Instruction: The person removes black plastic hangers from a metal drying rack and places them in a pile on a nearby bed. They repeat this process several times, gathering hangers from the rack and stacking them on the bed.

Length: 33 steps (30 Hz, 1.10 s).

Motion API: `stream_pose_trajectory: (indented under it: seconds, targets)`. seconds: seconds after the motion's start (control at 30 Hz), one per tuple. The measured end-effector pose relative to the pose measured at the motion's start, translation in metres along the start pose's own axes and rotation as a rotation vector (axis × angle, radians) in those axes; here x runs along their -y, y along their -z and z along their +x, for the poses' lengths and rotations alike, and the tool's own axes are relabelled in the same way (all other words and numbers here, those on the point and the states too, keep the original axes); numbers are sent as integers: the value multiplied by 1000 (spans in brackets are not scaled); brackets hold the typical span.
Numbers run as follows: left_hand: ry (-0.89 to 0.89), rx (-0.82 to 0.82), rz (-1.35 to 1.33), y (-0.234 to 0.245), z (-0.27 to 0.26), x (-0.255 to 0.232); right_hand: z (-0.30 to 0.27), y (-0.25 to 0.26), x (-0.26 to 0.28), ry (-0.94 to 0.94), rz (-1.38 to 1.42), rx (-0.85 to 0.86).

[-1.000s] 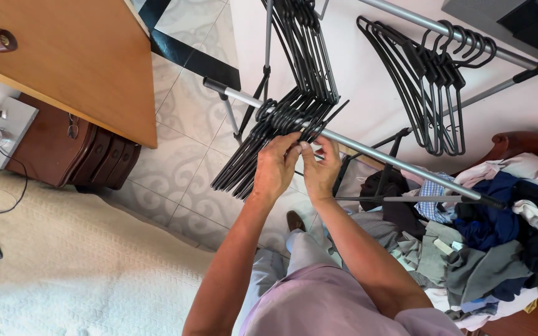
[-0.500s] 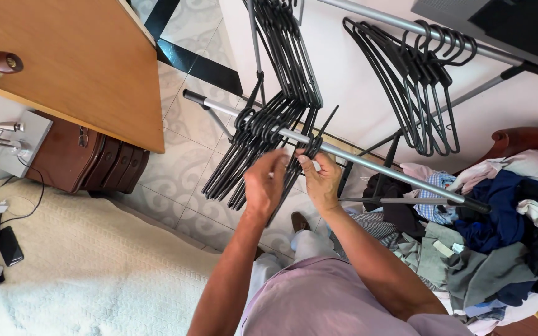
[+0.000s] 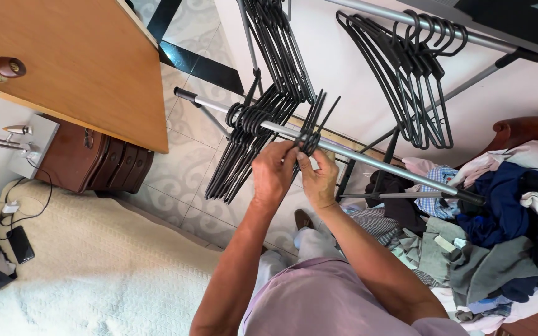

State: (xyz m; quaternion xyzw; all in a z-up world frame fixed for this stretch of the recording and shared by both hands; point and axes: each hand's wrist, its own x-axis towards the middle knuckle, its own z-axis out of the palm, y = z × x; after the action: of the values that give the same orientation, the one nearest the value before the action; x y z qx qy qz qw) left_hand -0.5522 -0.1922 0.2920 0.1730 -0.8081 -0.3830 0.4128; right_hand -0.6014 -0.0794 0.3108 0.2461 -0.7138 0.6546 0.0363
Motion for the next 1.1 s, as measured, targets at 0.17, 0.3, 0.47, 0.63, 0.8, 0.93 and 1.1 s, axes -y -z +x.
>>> stream_pose_trajectory:
  seconds: [0.17, 0.3, 0.47, 0.63, 0.8, 0.93, 1.1]
  targets:
    - [20, 81, -118, 21, 13, -30, -2, -4, -25, 53, -56, -11]
    - [64, 133, -148, 25, 8, -18, 4, -7, -12, 79, -58, -43]
    - [157, 140, -221, 28, 12, -29, -2, -4, -20, 26, -4, -35]
    - [153, 134, -184, 20, 21, -30, -9, -4, -43, 12, -13, -35]
    - [33, -16, -12, 0, 19, 11, -2, -9, -14, 0, 26, -71]
    - [34, -4, -48, 21, 37, 3, -3, -10, -15, -14, 36, -77]
    - [137, 39, 5, 31, 15, 24, -8, 3, -17, -53, 139, -57]
